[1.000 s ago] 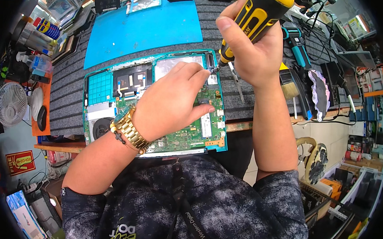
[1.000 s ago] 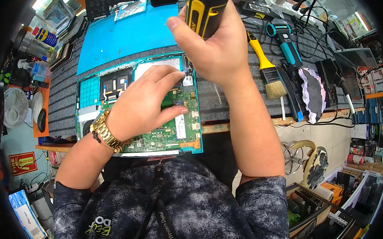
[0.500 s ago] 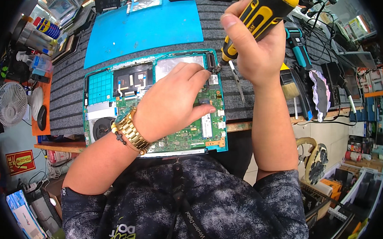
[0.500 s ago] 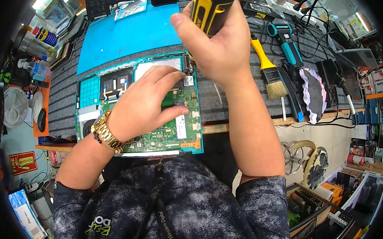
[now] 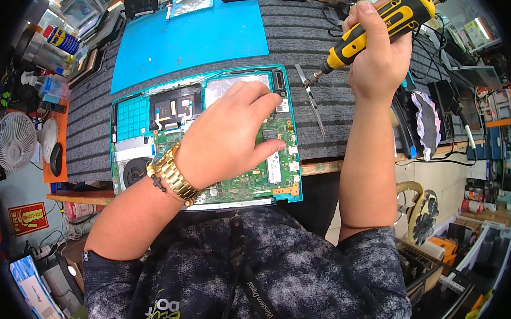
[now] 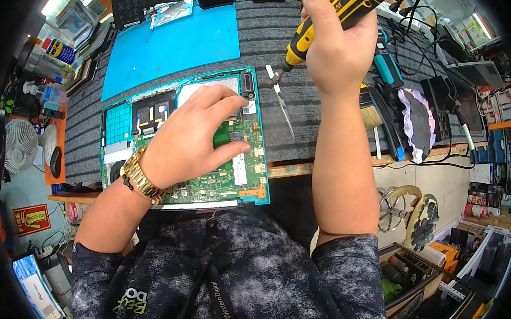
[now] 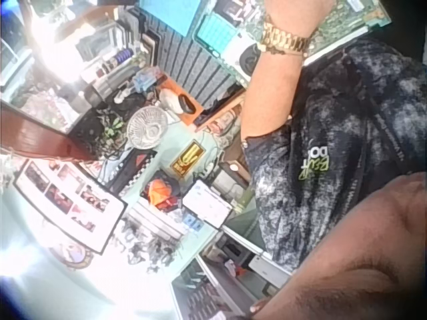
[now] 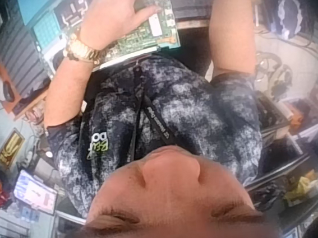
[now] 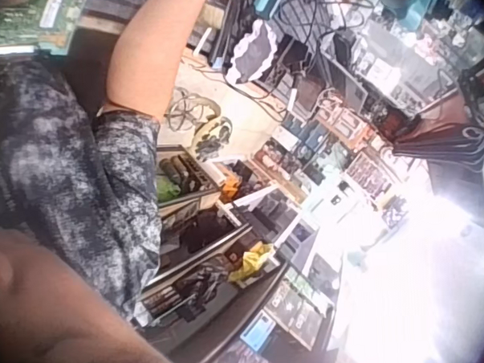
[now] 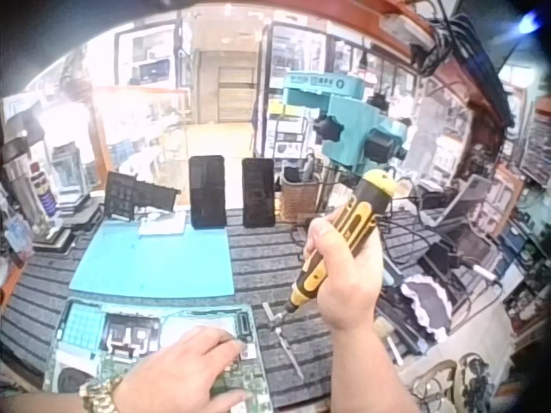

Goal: The person repairs a laptop by using a screwdriver and tweezers to secure internal components, brushes dust off a battery, and aligns the battery and a speaker within the laptop chassis.

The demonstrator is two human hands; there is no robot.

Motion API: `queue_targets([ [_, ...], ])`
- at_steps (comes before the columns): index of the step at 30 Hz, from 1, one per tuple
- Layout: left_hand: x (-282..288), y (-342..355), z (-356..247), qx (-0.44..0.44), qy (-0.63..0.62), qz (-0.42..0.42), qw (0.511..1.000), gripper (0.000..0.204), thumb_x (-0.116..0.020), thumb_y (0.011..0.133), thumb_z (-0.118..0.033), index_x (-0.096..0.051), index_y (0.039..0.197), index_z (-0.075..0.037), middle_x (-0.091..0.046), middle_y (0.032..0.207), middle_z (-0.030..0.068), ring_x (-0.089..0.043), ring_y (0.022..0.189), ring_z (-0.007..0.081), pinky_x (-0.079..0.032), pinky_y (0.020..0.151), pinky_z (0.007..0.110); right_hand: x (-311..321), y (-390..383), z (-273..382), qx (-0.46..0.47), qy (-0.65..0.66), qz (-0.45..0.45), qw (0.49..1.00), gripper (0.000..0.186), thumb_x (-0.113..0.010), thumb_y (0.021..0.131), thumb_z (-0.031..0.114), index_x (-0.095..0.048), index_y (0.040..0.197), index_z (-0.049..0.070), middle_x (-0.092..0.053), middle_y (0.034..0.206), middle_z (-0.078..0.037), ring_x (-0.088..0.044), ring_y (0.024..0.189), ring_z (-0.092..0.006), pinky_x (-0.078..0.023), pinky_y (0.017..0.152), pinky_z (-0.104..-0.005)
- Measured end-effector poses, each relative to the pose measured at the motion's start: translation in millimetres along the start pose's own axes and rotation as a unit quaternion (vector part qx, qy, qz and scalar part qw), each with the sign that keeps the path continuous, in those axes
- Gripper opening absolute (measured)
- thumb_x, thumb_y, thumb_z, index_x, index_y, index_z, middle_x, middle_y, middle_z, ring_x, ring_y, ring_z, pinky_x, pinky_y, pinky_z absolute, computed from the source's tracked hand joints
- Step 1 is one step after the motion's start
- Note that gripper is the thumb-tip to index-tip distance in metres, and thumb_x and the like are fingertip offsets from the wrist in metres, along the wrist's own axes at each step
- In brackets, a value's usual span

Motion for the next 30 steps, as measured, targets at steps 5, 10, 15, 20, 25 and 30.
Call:
queue_targets([
  [5,-0.5,5.3,3.4,0.000,-0.001,-0.010,1.000,0.064,-0.094,0.084,-0.023,-0.067,0.137,0.000,-0.066,0.131,0.0185,-0.064,0.124,0.0426,-0.054,0.108,0.049,6.0,2.7,-3.2,-0.022,-0.033,0.002,0.999,0.016,-0.073,0.108,0.015,-0.061,0.114,0.005,-0.066,0.089,-0.004,-0.062,0.074,-0.0112,-0.051,0.068,-0.0255],
  [10,-4.1,10.4,7.7,0.017,-0.008,0.007,1.000,0.062,-0.097,0.081,-0.023,-0.067,0.130,-0.002,-0.063,0.122,0.0157,-0.061,0.118,0.0388,-0.053,0.105,0.048,29.1,18.2,-19.6,-0.061,-0.049,0.009,0.997,0.019,-0.079,0.104,0.016,-0.064,0.102,0.005,-0.069,0.084,-0.004,-0.064,0.073,-0.0108,-0.049,0.066,-0.0283],
  [15,-4.1,11.2,10.5,0.028,-0.021,0.019,0.999,0.061,-0.098,0.081,-0.024,-0.066,0.129,-0.003,-0.064,0.123,0.0155,-0.061,0.121,0.0385,-0.053,0.106,0.048,46.5,25.0,-31.0,-0.147,-0.240,0.047,0.958,0.029,-0.077,0.104,0.030,-0.067,0.108,0.004,-0.073,0.088,-0.009,-0.069,0.077,-0.0173,-0.053,0.072,-0.0330],
  [20,-4.2,11.9,14.3,0.026,-0.014,0.021,0.999,0.063,-0.098,0.081,-0.026,-0.066,0.129,-0.003,-0.064,0.123,0.0155,-0.061,0.121,0.0388,-0.052,0.107,0.049,40.1,2.1,-52.0,-0.209,-0.578,0.222,0.757,0.060,-0.077,0.095,0.047,-0.073,0.125,-0.005,-0.081,0.110,-0.030,-0.080,0.106,-0.0456,-0.061,0.095,-0.0521],
  [25,-4.6,12.9,19.9,0.025,-0.035,0.028,0.999,0.059,-0.097,0.082,-0.027,-0.068,0.128,-0.003,-0.065,0.121,0.0157,-0.061,0.119,0.0386,-0.052,0.106,0.048,30.9,-21.9,-45.4,-0.126,-0.664,0.255,0.691,0.056,-0.081,0.098,0.042,-0.068,0.130,-0.002,-0.078,0.118,-0.024,-0.076,0.121,-0.0428,-0.061,0.100,-0.0538],
  [30,-3.6,11.4,24.7,0.032,-0.052,0.026,0.998,0.053,-0.094,0.085,-0.024,-0.068,0.127,-0.002,-0.065,0.121,0.0165,-0.062,0.120,0.0385,-0.052,0.107,0.048,-25.6,-67.1,-6.3,-0.107,-0.363,0.421,0.824,0.016,-0.086,0.091,0.011,-0.077,0.101,0.002,-0.071,0.097,-0.013,-0.070,0.090,-0.0319,-0.058,0.082,-0.0436],
])
Point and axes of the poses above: each hand's wrist, its own y-axis towards the middle knuckle, its own x-axis out of the back of the hand, z = x × y, the point moved 9 cm from there along y, towards the middle knuckle
